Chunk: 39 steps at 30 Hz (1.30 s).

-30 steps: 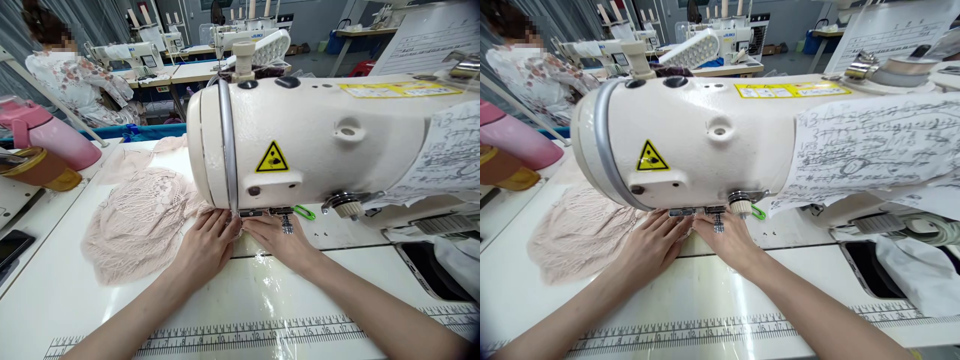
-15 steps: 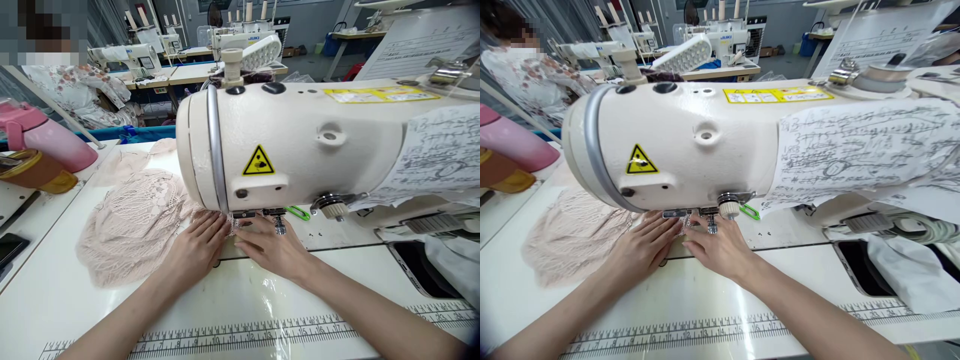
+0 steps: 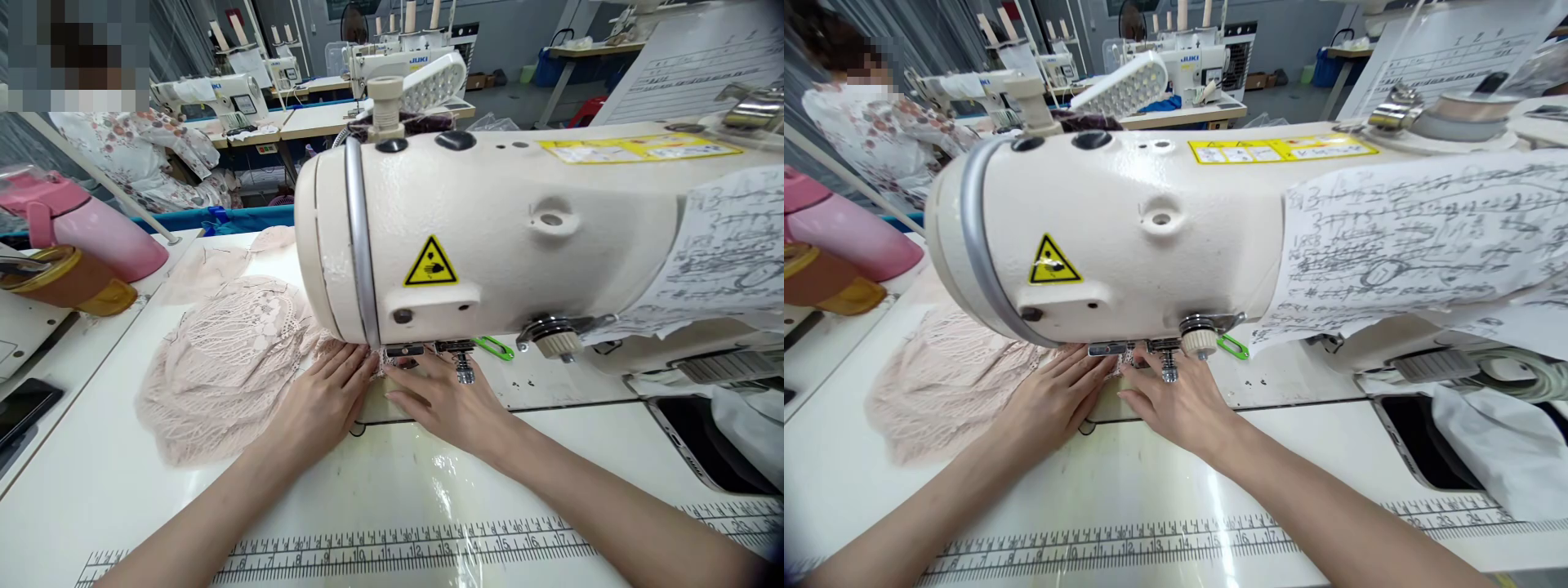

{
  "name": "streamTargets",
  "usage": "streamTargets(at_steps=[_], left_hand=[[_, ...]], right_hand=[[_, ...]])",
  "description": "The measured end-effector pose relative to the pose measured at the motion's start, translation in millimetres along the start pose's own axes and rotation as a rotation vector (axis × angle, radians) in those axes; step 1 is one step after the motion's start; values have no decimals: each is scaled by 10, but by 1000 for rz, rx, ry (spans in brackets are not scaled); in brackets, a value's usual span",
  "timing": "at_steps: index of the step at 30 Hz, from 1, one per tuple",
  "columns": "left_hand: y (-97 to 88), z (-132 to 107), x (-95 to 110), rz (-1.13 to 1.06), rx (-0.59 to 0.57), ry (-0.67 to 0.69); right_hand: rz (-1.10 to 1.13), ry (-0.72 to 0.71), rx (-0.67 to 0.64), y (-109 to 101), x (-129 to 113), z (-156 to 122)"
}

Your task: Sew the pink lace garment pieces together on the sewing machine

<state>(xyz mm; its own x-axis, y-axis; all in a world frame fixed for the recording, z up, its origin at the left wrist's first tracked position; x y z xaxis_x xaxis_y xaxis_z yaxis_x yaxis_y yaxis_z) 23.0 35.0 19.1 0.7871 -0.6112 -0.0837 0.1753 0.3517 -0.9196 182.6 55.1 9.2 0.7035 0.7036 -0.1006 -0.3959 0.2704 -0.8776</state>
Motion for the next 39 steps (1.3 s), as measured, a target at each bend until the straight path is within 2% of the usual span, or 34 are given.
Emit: streamTargets(at_steps=[9, 14, 17, 22, 30, 39], left_hand=[[41, -17, 78, 63, -5, -38], [24, -1, 107, 121, 5, -11], [-4, 7, 123, 128, 23, 12], [-30, 18, 137, 117, 23, 4], [-4, 3, 113, 82, 14, -23], [-31, 57, 129, 123, 23, 1]], right_hand=[[-109, 1, -6, -24, -23, 11], [-148, -6, -27, -51, -32, 39], [-177, -20, 3, -71, -47, 55], [-128, -46, 51, -70, -64, 60], [-70, -18, 4, -51, -49, 44], [-149, -28, -11, -51, -37, 41]])
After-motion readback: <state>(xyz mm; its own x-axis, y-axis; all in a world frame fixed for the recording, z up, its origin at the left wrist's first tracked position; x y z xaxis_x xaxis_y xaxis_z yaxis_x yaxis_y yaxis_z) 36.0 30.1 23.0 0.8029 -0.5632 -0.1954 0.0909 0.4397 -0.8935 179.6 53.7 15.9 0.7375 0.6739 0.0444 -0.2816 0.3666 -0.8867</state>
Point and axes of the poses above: each hand's wrist, its own z-axis towards the middle knuckle, its own y-axis out of the palm, x = y × z, the point moved 5 cm from there along z, towards the middle knuckle
